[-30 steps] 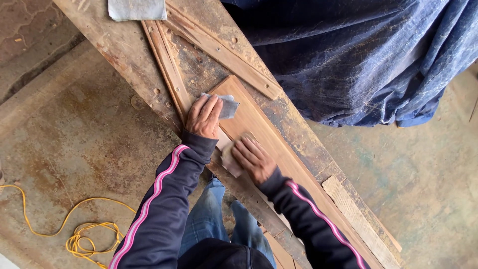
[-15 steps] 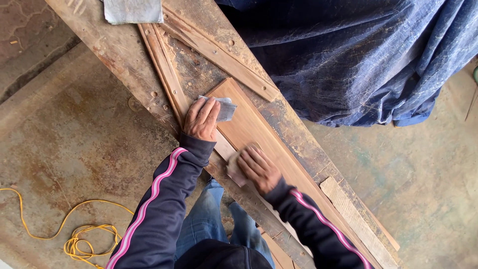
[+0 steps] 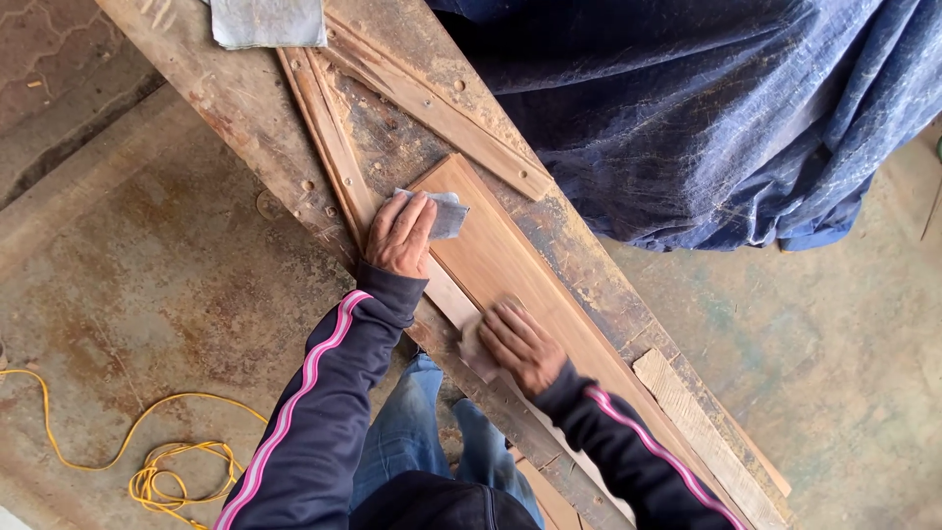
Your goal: Sanding a wooden board by hand using a piece of sandpaper.
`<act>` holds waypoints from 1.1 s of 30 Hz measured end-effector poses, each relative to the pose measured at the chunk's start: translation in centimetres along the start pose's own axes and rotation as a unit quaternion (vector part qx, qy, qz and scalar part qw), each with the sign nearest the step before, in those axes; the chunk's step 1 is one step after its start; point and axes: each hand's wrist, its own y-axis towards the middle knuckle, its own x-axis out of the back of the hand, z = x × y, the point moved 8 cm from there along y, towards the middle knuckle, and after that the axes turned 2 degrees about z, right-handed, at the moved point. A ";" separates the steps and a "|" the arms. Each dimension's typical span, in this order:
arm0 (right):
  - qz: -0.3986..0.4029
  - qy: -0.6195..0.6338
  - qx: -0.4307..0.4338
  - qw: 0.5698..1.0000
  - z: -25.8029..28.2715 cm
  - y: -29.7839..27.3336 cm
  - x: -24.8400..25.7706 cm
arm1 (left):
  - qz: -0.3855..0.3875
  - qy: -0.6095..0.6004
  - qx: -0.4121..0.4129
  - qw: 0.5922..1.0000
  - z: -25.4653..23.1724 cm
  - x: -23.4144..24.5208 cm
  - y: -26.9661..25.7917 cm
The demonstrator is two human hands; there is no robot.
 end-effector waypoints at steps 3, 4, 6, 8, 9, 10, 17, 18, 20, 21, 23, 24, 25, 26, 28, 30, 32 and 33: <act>-0.003 0.005 -0.009 1.000 -1.3 6.6 -0.7 | 0.004 -0.001 0.005 1.000 -0.2 0.2 0.2; -0.007 0.006 -0.011 1.000 -1.2 7.1 -0.6 | 0.006 0.000 0.001 1.000 -0.2 0.1 0.1; 0.002 0.004 -0.021 1.000 -1.3 7.9 -0.4 | 0.002 -0.003 0.004 1.000 -0.1 -0.1 0.1; 0.006 0.005 -0.033 0.999 -0.5 3.0 0.3 | 0.001 -0.004 0.001 1.000 -0.3 0.0 0.2; 0.012 0.007 -0.041 0.999 -0.3 0.7 0.6 | -0.003 -0.003 0.003 1.000 -0.1 0.0 0.3; 0.017 0.008 -0.038 0.999 0.6 -2.3 0.8 | -0.004 -0.004 0.008 1.000 -0.1 0.1 0.3; 0.007 -0.002 -0.052 0.999 1.1 -3.8 1.3 | -0.004 -0.007 0.003 1.000 -0.1 0.0 0.1; 0.003 0.003 -0.048 0.999 0.3 -1.4 1.0 | -0.003 -0.003 0.003 1.000 -0.2 0.1 0.2; -0.002 -0.006 -0.040 0.999 -1.5 4.2 -0.6 | 0.000 -0.005 0.006 1.000 -0.3 0.4 0.4; -0.004 -0.016 -0.034 0.999 -2.3 7.0 -1.3 | 0.002 -0.008 0.011 1.000 -0.3 0.5 0.5; -0.001 -0.014 -0.033 0.999 -2.5 8.4 -1.4 | 0.007 -0.007 0.007 1.000 -0.5 0.8 0.5; 0.009 -0.014 -0.030 0.999 -2.7 9.1 -1.3 | 0.007 -0.011 0.007 1.000 -0.6 0.7 0.6; 0.007 -0.016 -0.036 0.999 -2.2 6.8 -0.8 | 0.009 -0.014 0.003 1.000 -0.6 0.8 0.6; 0.009 -0.016 -0.038 0.999 -2.0 4.5 -0.1 | 0.005 -0.010 0.006 1.000 -0.6 0.6 0.6; 0.014 -0.017 -0.038 0.999 -0.8 -0.6 1.2 | -0.001 -0.007 0.012 1.000 -0.5 0.5 0.5; 0.008 -0.039 -0.078 0.996 0.5 -6.3 2.9 | -0.004 -0.003 0.011 1.000 -0.3 0.5 0.4; 0.006 -0.036 -0.085 0.996 0.3 -7.9 3.5 | -0.008 -0.002 0.010 1.000 -0.1 0.3 0.4; 0.002 -0.033 -0.093 0.995 0.0 -8.8 3.8 | -0.011 0.000 0.006 1.000 -0.1 0.2 0.5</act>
